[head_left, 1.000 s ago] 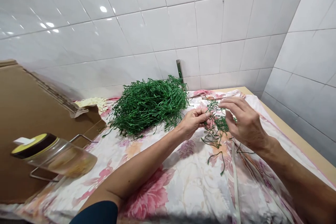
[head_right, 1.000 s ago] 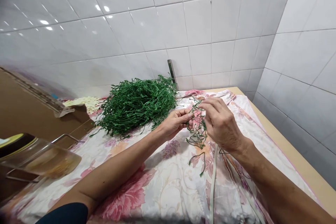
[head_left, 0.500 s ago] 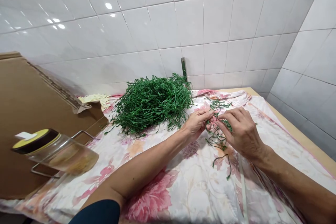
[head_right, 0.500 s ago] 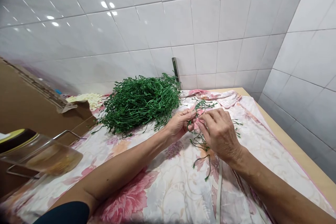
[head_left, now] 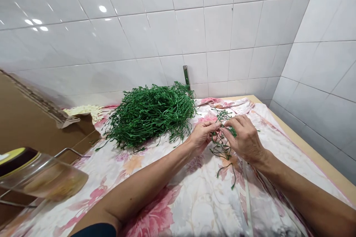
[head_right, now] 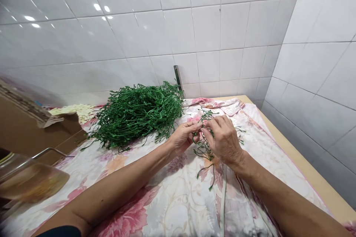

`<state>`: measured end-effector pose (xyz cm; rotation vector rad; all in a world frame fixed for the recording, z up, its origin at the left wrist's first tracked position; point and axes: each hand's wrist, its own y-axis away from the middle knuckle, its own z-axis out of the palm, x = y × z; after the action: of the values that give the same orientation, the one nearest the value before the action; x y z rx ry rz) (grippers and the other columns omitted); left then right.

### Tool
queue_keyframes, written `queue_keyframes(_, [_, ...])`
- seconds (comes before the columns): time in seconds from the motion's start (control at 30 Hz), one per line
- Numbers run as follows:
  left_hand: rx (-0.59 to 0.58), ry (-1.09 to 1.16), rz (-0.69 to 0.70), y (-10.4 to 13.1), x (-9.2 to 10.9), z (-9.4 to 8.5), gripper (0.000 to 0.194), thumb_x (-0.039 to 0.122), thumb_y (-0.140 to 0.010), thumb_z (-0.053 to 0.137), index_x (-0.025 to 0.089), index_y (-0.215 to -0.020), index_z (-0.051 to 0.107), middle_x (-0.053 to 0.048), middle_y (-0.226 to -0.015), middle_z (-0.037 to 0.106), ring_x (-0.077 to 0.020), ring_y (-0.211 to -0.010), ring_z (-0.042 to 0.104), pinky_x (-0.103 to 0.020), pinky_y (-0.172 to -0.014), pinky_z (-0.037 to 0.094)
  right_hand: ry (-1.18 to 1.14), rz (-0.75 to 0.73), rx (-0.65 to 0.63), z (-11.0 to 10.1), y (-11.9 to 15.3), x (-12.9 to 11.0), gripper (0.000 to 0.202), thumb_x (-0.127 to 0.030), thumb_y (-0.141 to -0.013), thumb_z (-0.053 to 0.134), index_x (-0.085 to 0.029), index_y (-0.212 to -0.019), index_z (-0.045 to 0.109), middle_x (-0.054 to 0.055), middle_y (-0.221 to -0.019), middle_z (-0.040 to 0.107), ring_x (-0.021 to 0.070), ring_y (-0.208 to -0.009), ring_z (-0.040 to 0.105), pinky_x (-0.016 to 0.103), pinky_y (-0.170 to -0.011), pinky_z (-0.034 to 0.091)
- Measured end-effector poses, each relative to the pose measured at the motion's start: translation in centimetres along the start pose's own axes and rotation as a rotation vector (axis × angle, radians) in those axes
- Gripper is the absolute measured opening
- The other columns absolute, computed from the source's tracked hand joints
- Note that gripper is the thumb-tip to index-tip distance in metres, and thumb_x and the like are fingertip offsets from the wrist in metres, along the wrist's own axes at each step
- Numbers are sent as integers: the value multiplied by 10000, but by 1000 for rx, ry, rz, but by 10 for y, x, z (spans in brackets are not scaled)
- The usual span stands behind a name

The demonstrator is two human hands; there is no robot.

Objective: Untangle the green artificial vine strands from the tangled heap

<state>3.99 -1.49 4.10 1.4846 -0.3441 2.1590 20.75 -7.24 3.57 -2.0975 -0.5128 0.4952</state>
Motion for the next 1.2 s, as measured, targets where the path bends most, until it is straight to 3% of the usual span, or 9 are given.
queue_keyframes(0.3, [47, -155, 162, 0, -4, 2, 416, 473, -685, 869, 128, -714, 637, 24, -630, 560, -58, -491, 496, -204, -487, 390, -35, 74, -17, 5, 2, 0, 124, -209, -936, 601, -221, -830, 537, 47, -794, 604, 215, -759, 555, 350, -708, 453])
queue_keyframes(0.4, [34, -173, 181, 2, -3, 3, 407, 473, -705, 853, 130, -731, 637, 43, -631, 511, -32, -462, 407, -194, -438, 283, -173, 222, -36, 7, 1, -1, 139, -217, -902, 619, -222, -799, 525, -5, -715, 574, 151, -601, 499, 294, -593, 422])
queue_keyframes(0.53, [-20, -99, 106, 6, 5, 8, 425, 464, -674, 878, 131, -744, 622, 68, -604, 441, -11, -439, 292, -208, -420, 152, -336, 367, -82, 6, -1, -4, 155, -239, -876, 627, -226, -775, 510, -65, -593, 478, 108, -492, 425, 250, -500, 379])
queue_keyframes(0.77, [10, -74, 143, 7, 11, 8, 455, 472, -622, 902, 127, -706, 617, 59, -605, 455, -22, -458, 318, -218, -425, 171, -513, 445, -179, 7, 0, -3, 147, -323, -931, 618, -186, -901, 665, -3, -732, 643, 129, -611, 558, 253, -594, 468])
queue_keyframes(1.03, [59, -72, 188, 2, 10, 4, 433, 463, -632, 896, 124, -761, 661, 40, -685, 517, -25, -476, 367, -209, -422, 224, -519, 497, -62, 9, 2, -3, 231, -409, -916, 676, -184, -941, 725, 50, -869, 739, 167, -724, 650, 288, -707, 534])
queue_keyframes(1.2, [55, -127, 202, 0, 6, 2, 388, 443, -680, 864, 124, -770, 661, 28, -694, 529, -35, -465, 393, -212, -413, 249, -592, 558, -63, 12, 2, -3, 272, -450, -897, 699, -183, -932, 739, 56, -860, 738, 174, -716, 644, 298, -685, 527])
